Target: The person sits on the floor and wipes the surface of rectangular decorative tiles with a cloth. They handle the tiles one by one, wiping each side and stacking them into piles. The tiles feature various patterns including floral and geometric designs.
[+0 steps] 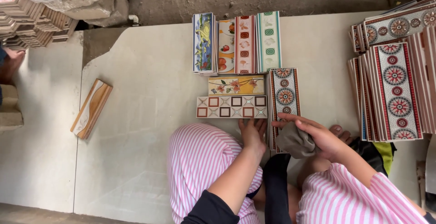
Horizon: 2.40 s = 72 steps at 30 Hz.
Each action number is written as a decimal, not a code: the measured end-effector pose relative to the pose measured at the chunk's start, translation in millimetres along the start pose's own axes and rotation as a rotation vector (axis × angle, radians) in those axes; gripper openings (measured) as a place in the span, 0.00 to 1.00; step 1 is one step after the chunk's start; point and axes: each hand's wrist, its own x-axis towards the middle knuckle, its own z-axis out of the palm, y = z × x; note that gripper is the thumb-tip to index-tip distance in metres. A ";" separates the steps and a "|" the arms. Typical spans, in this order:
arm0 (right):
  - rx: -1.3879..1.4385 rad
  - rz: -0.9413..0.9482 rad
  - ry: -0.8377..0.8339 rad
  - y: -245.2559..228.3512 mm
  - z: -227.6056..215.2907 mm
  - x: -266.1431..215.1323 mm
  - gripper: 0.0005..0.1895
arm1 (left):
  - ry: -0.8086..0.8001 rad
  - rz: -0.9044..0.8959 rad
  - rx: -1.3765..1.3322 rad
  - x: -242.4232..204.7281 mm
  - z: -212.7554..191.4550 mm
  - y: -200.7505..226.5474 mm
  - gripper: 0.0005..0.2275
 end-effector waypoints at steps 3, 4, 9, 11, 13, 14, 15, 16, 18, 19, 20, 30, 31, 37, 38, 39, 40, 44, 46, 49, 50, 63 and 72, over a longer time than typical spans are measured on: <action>-0.008 0.005 0.007 -2.9 5.4 -0.9 0.27 | -0.050 0.016 0.015 1.3 -2.8 0.3 0.21; -0.012 0.001 0.006 -2.8 5.7 -1.2 0.27 | -0.054 0.019 0.012 0.2 -5.5 0.1 0.21; 0.027 0.028 0.038 1.2 1.5 -0.4 0.27 | -0.074 -0.001 0.005 -6.2 -5.6 3.4 0.19; 0.028 0.038 0.049 4.1 -1.1 -0.2 0.27 | -0.065 -0.018 0.008 -4.5 -8.4 0.0 0.19; 0.029 0.037 0.059 5.5 -2.2 0.3 0.27 | -0.064 -0.031 0.014 2.1 -13.1 -4.4 0.19; 0.033 0.039 0.063 5.2 -1.5 0.5 0.26 | -0.046 -0.051 -0.007 7.4 -16.7 -7.2 0.21; 0.037 0.041 0.068 4.6 -0.8 0.5 0.25 | -0.028 -0.070 -0.027 12.2 -20.1 -10.0 0.24; 0.038 0.043 0.070 7.2 -3.1 1.3 0.25 | -0.027 -0.072 -0.026 8.0 -16.6 -8.3 0.24; 0.056 0.042 0.060 12.1 -7.2 2.4 0.25 | -0.021 -0.052 -0.028 -0.7 -8.9 -4.2 0.23; 0.058 0.040 0.063 11.8 -7.0 3.2 0.25 | -0.022 -0.054 -0.024 0.3 -8.9 -3.8 0.23; 0.066 0.035 0.066 11.8 -7.0 3.0 0.25 | -0.020 -0.059 0.006 0.8 -9.1 -4.2 0.22; 0.088 0.001 0.063 20.5 -17.6 4.5 0.24 | 0.001 0.261 0.363 -21.3 6.9 7.3 0.16; 0.089 -0.001 0.065 18.1 -16.2 4.8 0.24 | -0.001 0.261 0.365 -30.8 16.5 20.4 0.16; 0.066 0.041 0.108 12.6 -12.0 4.5 0.24 | -0.384 0.842 1.871 -41.8 32.4 44.9 0.33; 0.077 0.044 0.121 11.1 -10.3 2.6 0.24 | -0.373 0.767 1.977 -35.9 29.8 43.2 0.34; 0.088 0.048 0.134 9.6 -9.1 0.6 0.23 | -0.359 0.689 2.081 -30.0 27.3 41.1 0.35; 0.093 0.044 0.141 12.2 -11.4 1.4 0.23 | -0.368 0.690 2.087 -30.8 27.3 41.5 0.35; 0.121 0.043 0.159 20.0 -19.2 4.5 0.23 | -0.366 0.674 2.103 -33.0 29.4 45.2 0.35; 0.141 0.033 0.195 19.5 -22.6 3.6 0.22 | -0.397 0.658 2.131 -33.1 29.5 42.6 0.35; 0.200 -0.035 0.231 16.2 -35.6 -1.3 0.21 | -0.341 0.906 1.925 -35.3 27.2 36.0 0.29; 0.188 -0.107 0.307 16.3 -45.6 -3.1 0.21 | -0.383 0.954 1.709 -37.6 28.7 36.4 0.25; -1.307 0.055 1.251 -12.1 -118.1 -75.7 0.34 | -1.327 1.102 1.346 -117.1 62.4 -32.3 0.21; -1.232 0.141 1.095 -20.8 -104.8 -76.5 0.32 | -1.177 0.190 1.271 -95.6 99.5 -91.6 0.28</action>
